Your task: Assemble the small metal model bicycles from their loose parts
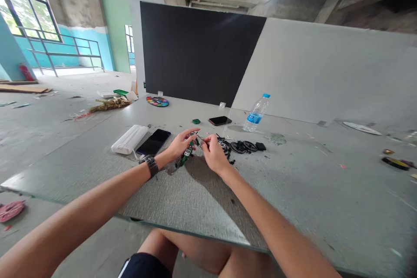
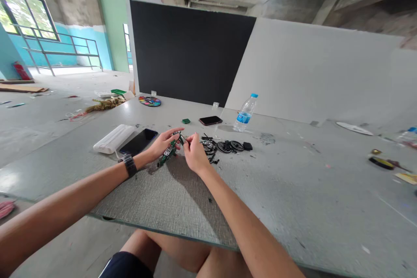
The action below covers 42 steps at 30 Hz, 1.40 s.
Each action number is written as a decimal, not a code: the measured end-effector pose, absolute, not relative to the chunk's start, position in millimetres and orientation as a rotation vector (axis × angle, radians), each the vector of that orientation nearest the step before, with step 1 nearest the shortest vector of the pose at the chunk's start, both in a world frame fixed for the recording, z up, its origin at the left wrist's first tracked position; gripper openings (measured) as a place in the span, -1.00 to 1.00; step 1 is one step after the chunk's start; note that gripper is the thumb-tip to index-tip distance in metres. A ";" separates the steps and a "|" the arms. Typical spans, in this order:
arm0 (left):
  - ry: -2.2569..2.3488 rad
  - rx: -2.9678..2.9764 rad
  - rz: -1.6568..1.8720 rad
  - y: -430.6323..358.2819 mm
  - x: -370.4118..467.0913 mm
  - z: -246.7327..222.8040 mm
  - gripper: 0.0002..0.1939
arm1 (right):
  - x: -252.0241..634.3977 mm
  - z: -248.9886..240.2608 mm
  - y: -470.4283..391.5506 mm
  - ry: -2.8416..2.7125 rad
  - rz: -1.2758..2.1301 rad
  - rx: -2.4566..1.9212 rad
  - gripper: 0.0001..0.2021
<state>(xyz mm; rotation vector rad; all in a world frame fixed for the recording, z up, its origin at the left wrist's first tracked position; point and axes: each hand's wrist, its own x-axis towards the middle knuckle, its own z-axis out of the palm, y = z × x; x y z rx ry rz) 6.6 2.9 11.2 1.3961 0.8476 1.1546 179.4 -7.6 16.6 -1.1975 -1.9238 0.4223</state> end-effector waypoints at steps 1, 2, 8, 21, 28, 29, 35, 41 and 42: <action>0.844 1.392 1.163 2.9 6.3 11.2 -0.54 | 180.6 16.9 -8.1 -1.963 0.397 -1.175 -0.90; 0.842 1.382 1.170 2.7 6.0 11.5 -0.54 | 181.9 17.5 -8.4 -1.999 0.371 -1.163 -0.88; 0.837 1.313 1.159 -1.0 6.6 15.7 -0.54 | 184.6 19.6 -5.6 -2.019 0.335 -1.229 -0.79; 0.847 1.387 1.175 1.7 9.8 10.0 -0.52 | 181.5 19.4 -5.9 -1.902 0.588 -1.179 -0.82; 0.823 1.362 1.189 0.9 10.0 9.1 -0.52 | 186.0 25.8 -14.0 -2.120 0.161 -1.121 -0.78; 0.820 1.364 1.193 0.6 10.2 9.3 -0.52 | 185.3 24.9 -13.6 -2.094 0.188 -1.131 -0.78; 0.852 1.370 1.187 0.2 10.8 9.9 -0.55 | 176.8 18.7 -6.7 -1.687 0.819 -1.092 -0.70; 0.861 1.417 1.194 2.0 10.8 8.8 -0.54 | 174.1 17.3 -4.1 -1.449 1.238 -1.039 -0.71; 0.864 1.418 1.198 2.1 11.0 8.6 -0.54 | 175.0 17.5 -4.6 -1.512 1.125 -1.079 -0.74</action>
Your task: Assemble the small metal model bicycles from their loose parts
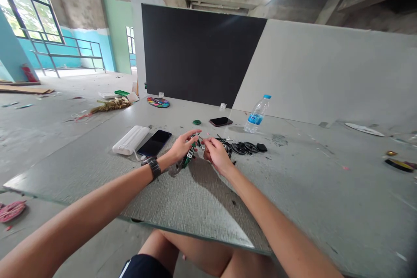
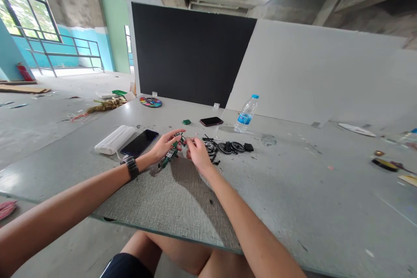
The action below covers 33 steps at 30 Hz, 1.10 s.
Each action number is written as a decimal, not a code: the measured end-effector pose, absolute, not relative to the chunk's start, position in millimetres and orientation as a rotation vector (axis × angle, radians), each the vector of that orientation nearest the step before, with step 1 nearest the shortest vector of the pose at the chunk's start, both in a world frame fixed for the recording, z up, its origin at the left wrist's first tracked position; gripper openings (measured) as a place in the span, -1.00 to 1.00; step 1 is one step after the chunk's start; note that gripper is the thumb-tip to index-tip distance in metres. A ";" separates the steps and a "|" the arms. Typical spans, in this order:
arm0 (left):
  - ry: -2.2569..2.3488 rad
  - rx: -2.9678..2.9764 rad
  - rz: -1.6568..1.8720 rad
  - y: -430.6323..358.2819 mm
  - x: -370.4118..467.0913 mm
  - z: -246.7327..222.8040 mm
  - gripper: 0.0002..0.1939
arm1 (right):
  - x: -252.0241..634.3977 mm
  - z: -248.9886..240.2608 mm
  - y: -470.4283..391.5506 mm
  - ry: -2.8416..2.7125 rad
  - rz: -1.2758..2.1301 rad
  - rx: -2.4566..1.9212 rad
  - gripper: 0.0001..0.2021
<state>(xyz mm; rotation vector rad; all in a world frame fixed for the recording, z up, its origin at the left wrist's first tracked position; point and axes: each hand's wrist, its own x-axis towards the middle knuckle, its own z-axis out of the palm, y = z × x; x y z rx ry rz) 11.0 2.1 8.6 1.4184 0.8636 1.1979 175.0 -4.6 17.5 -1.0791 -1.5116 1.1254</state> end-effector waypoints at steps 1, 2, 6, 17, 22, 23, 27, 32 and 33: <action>0.863 1.417 1.201 2.1 11.2 8.3 -0.54 | 176.2 18.0 -5.4 -1.592 0.990 -1.118 -0.77; 0.860 1.414 1.204 2.1 11.4 7.9 -0.53 | 177.3 18.7 -6.5 -1.681 0.846 -1.145 -0.79; 0.839 1.399 1.211 2.2 12.2 6.1 -0.51 | 179.3 21.5 -11.6 -1.922 0.447 -1.152 -0.85; 0.834 1.414 1.178 -1.6 11.7 11.6 -0.51 | 171.9 20.9 -7.3 -1.423 1.241 -1.056 -0.75; 0.794 1.361 1.183 -3.3 11.9 12.1 -0.52 | 173.6 24.1 -7.5 -1.408 1.281 -1.042 -0.74; 0.770 1.308 1.184 -3.6 11.0 12.8 -0.52 | 174.7 23.9 -6.1 -1.433 1.254 -1.052 -0.74; 0.642 1.025 1.143 -4.4 2.6 19.6 -0.44 | 185.1 25.6 0.3 -1.610 0.887 -1.154 -0.68; 0.461 0.843 1.074 -5.6 -7.9 31.3 -0.41 | 207.5 33.7 4.5 -1.802 0.276 -1.292 -0.72; 0.446 0.826 1.064 -5.9 -8.7 32.5 -0.42 | 211.9 34.7 5.7 -1.862 0.213 -1.320 -0.74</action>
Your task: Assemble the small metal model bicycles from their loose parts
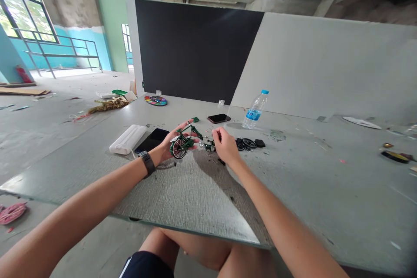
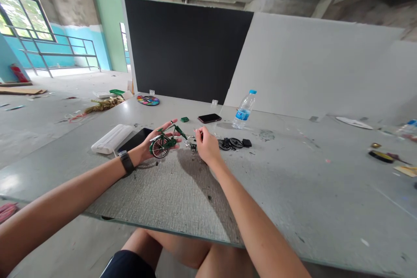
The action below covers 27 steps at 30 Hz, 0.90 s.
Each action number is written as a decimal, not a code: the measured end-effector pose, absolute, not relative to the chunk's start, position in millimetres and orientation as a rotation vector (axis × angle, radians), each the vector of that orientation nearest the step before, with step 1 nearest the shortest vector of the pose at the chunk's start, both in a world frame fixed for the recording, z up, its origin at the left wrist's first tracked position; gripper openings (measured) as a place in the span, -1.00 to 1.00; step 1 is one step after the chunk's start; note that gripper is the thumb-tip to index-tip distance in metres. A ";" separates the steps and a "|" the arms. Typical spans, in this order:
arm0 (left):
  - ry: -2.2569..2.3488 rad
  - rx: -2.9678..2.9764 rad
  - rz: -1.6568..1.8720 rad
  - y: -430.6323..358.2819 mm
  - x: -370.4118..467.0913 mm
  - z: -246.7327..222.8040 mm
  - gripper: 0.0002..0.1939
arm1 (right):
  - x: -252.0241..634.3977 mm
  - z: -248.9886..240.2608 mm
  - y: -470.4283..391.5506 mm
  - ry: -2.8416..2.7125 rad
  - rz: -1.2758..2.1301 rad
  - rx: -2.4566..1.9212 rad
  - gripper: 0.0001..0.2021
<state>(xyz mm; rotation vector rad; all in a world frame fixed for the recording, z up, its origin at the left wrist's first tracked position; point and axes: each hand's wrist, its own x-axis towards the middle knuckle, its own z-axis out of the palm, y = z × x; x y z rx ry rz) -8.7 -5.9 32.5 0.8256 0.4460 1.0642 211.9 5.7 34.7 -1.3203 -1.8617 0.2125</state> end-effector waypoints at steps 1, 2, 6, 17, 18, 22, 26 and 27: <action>0.433 0.814 1.057 -6.1 -9.3 33.0 -0.43 | 216.0 35.2 7.1 -1.916 0.163 -1.346 -0.76; 0.421 0.806 1.053 -6.2 -9.7 32.9 -0.44 | 219.6 35.3 8.7 -1.957 0.126 -1.364 -0.77; 0.369 0.781 1.012 -4.0 -11.1 28.2 -0.37 | 227.9 33.4 13.2 -2.050 0.049 -1.440 -0.79; 0.344 0.874 0.941 -11.9 -8.4 29.9 -0.45 | 250.1 27.3 25.7 -2.205 -0.034 -1.516 -0.86; 0.350 0.888 0.930 -12.3 -7.4 30.6 -0.47 | 252.5 25.7 28.1 -2.219 -0.036 -1.502 -0.86; 0.377 0.895 0.943 -11.2 -4.0 30.2 -0.46 | 251.9 23.7 30.4 -2.237 0.016 -1.510 -0.82; 0.418 0.865 0.929 -8.8 -2.9 26.5 -0.45 | 243.4 28.1 24.2 -2.211 0.106 -1.489 -0.75; 0.432 0.874 0.927 -8.4 -2.8 25.6 -0.44 | 241.7 29.1 22.7 -2.207 0.121 -1.477 -0.73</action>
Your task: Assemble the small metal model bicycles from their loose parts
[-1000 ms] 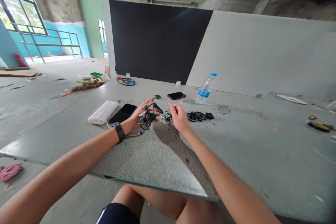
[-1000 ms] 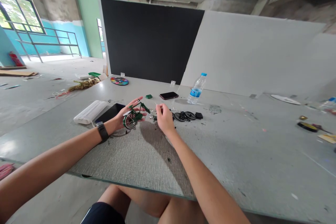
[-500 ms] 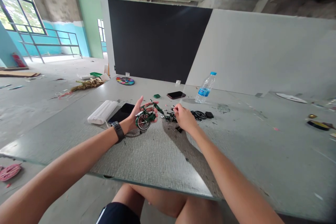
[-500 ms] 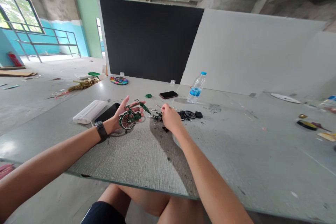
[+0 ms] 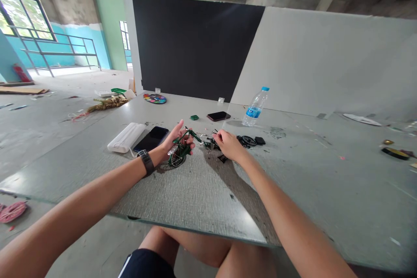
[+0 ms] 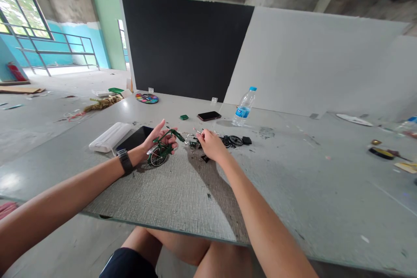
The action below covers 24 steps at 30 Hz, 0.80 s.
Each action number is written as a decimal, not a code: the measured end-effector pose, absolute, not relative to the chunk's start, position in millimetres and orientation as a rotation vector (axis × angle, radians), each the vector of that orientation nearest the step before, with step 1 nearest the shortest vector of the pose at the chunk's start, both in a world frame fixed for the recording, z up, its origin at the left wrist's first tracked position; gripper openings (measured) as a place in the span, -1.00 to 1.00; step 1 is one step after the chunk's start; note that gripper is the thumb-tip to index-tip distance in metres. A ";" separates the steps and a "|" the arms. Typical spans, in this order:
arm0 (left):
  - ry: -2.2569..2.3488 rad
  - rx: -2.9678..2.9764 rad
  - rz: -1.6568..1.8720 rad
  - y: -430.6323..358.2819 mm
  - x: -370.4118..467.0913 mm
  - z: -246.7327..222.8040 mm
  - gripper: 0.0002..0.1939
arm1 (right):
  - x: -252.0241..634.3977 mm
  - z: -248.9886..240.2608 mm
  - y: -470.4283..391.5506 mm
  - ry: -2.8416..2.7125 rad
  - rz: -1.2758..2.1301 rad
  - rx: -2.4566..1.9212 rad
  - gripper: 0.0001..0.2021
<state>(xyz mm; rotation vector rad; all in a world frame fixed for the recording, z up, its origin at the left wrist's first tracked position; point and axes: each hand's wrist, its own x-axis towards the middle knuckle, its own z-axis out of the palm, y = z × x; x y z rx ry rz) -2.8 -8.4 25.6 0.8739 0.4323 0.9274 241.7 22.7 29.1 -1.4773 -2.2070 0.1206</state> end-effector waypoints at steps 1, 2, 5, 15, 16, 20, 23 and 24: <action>0.448 0.888 0.928 -8.3 -2.8 25.1 -0.42 | 240.2 29.8 21.4 -2.206 0.128 -1.462 -0.71; 0.462 0.899 0.933 -8.5 -2.7 24.8 -0.41 | 238.7 30.0 20.2 -2.212 0.127 -1.441 -0.70; 0.476 0.904 0.963 -11.0 -2.6 26.3 -0.40 | 233.1 28.6 16.6 -2.280 0.131 -1.351 -0.78; 0.579 0.879 1.103 -10.2 -3.3 28.7 -0.45 | 226.0 20.1 17.1 -2.424 0.309 -1.297 -0.84; 0.591 0.884 1.108 -9.4 -3.7 28.5 -0.46 | 228.3 20.6 18.3 -2.422 0.311 -1.300 -0.84; 0.703 0.927 1.087 -8.9 -6.5 29.4 -0.41 | 235.5 24.6 20.5 -2.444 0.310 -1.354 -0.87; 0.776 0.985 1.053 -8.5 -8.9 30.1 -0.35 | 238.9 29.1 20.2 -2.462 0.322 -1.351 -0.87; 0.801 0.989 1.056 -8.1 -9.5 30.1 -0.35 | 240.5 31.2 20.2 -2.460 0.312 -1.349 -0.85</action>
